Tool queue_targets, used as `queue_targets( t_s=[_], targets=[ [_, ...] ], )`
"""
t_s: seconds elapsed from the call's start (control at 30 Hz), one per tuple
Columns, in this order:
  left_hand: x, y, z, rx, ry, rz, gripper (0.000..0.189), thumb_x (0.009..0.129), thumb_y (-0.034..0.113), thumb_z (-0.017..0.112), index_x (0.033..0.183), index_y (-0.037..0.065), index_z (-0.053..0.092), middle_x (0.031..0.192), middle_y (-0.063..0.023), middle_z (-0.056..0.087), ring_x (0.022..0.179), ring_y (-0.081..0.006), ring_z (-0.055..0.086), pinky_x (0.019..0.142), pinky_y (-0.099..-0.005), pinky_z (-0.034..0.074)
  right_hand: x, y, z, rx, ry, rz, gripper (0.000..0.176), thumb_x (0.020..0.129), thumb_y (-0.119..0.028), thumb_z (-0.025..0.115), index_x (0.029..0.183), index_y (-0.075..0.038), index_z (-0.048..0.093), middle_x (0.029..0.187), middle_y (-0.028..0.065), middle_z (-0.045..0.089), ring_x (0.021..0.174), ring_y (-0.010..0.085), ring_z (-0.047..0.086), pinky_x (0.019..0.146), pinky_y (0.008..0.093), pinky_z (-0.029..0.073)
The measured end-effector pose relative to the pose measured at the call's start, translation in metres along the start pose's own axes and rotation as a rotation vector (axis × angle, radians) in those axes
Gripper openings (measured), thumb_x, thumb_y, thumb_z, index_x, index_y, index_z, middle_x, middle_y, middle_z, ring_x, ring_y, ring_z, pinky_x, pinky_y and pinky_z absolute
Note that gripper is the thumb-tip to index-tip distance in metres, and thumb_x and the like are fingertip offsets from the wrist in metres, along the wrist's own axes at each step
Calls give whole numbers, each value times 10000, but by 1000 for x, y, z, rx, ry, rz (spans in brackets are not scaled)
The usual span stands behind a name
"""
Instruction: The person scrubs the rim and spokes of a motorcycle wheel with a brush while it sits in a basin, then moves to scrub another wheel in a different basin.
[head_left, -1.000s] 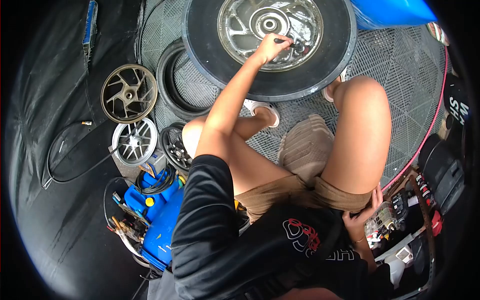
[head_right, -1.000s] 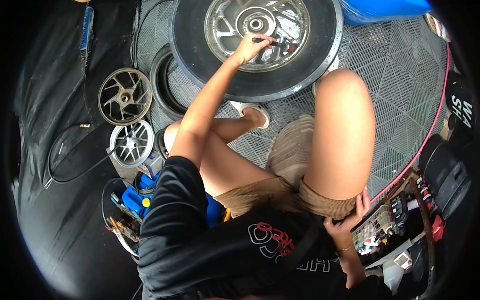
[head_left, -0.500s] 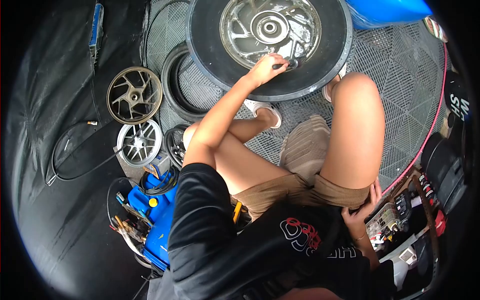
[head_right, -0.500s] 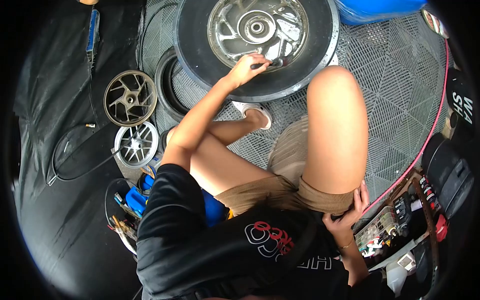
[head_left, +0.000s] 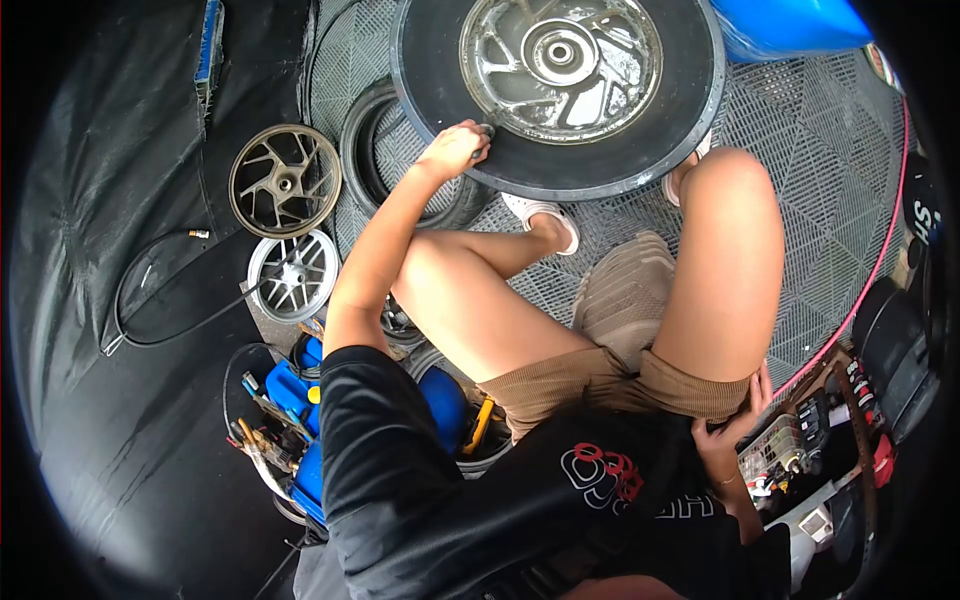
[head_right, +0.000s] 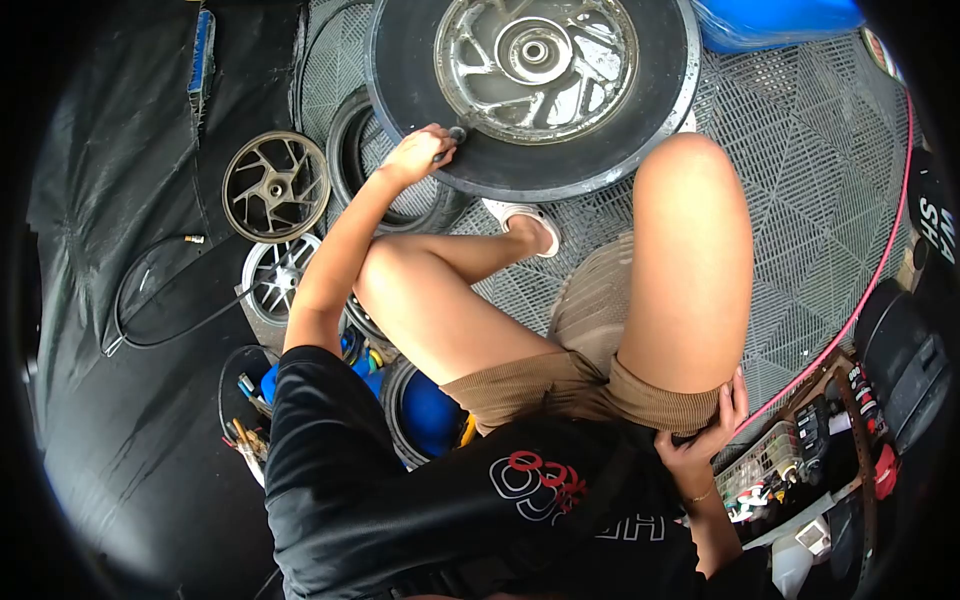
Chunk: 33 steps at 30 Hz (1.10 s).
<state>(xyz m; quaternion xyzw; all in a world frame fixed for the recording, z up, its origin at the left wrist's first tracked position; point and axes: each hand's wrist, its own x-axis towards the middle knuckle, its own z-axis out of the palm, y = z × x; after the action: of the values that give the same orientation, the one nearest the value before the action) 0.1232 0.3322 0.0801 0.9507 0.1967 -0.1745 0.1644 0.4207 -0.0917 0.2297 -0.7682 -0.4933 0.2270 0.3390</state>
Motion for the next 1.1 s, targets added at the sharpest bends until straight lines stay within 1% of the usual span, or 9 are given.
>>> queue_targets(
  t_s=[0.1, 0.23, 0.4, 0.63, 0.73, 0.87, 0.97, 1.03, 1.1],
  targets=[
    [0, -11, 0, 82, -22, -85, 135, 723, 105, 572, 822, 14, 582, 811, -99, 573, 837, -247, 530, 744, -331, 456, 3, -2, -1, -16, -17, 0, 719, 637, -241, 585, 1228, 22, 273, 1233, 290, 312, 1149, 408, 322, 956, 483, 258],
    [1, -24, -3, 219, 113, -169, 130, 729, 107, 550, 824, 20, 566, 835, -93, 564, 846, -254, 526, 718, -345, 466, 2, -2, -1, -27, -26, -7, 717, 656, -257, 588, 1232, 22, 265, 1233, 291, 311, 1152, 405, 318, 954, 482, 259],
    [15, -33, -2, 231, 198, -272, 160, 748, 120, 545, 864, 17, 582, 865, -105, 568, 851, -264, 525, 764, -335, 443, 2, -3, -1, -32, -30, -4, 725, 672, -291, 593, 1236, 20, 261, 1231, 292, 311, 1154, 402, 314, 950, 478, 265],
    [19, -35, 11, 99, 84, -223, 148, 744, 125, 555, 832, 13, 594, 845, -106, 593, 832, -256, 540, 771, -338, 438, 2, -3, -1, -52, -7, -1, 730, 686, -350, 587, 1232, 22, 278, 1228, 294, 314, 1149, 400, 324, 946, 478, 272],
    [12, -24, 16, 90, 86, -118, 148, 732, 124, 575, 826, 13, 606, 847, -109, 600, 858, -258, 544, 789, -325, 438, 2, -2, -1, -51, -3, 2, 730, 680, -340, 590, 1230, 25, 280, 1225, 293, 320, 1148, 400, 326, 946, 479, 272],
    [6, 3, 4, -4, 5, -76, 158, 731, 112, 579, 842, 4, 610, 877, -113, 600, 861, -263, 547, 783, -332, 440, 1, -1, -2, -52, -1, -8, 722, 668, -297, 593, 1230, 28, 278, 1227, 289, 321, 1149, 399, 326, 947, 479, 272],
    [7, 11, 0, -232, 69, -56, 185, 729, 116, 587, 867, -3, 617, 871, -124, 606, 839, -282, 552, 771, -337, 440, 1, -1, 0, -36, 5, -1, 719, 660, -275, 594, 1231, 27, 278, 1228, 288, 322, 1148, 399, 327, 949, 479, 271],
    [12, 10, -8, -513, 76, -90, 221, 746, 176, 561, 901, 34, 630, 887, -124, 609, 869, -275, 558, 755, -340, 451, 0, 0, 0, -34, 2, -4, 722, 658, -277, 596, 1231, 26, 277, 1228, 288, 321, 1148, 399, 327, 949, 479, 271],
    [15, 7, -18, -575, 119, -152, 226, 742, 187, 570, 877, 17, 634, 867, -152, 616, 824, -286, 589, 760, -317, 452, 1, 0, 0, -34, 0, -7, 725, 657, -279, 597, 1231, 26, 277, 1228, 288, 320, 1148, 399, 326, 949, 479, 271]
  ],
)
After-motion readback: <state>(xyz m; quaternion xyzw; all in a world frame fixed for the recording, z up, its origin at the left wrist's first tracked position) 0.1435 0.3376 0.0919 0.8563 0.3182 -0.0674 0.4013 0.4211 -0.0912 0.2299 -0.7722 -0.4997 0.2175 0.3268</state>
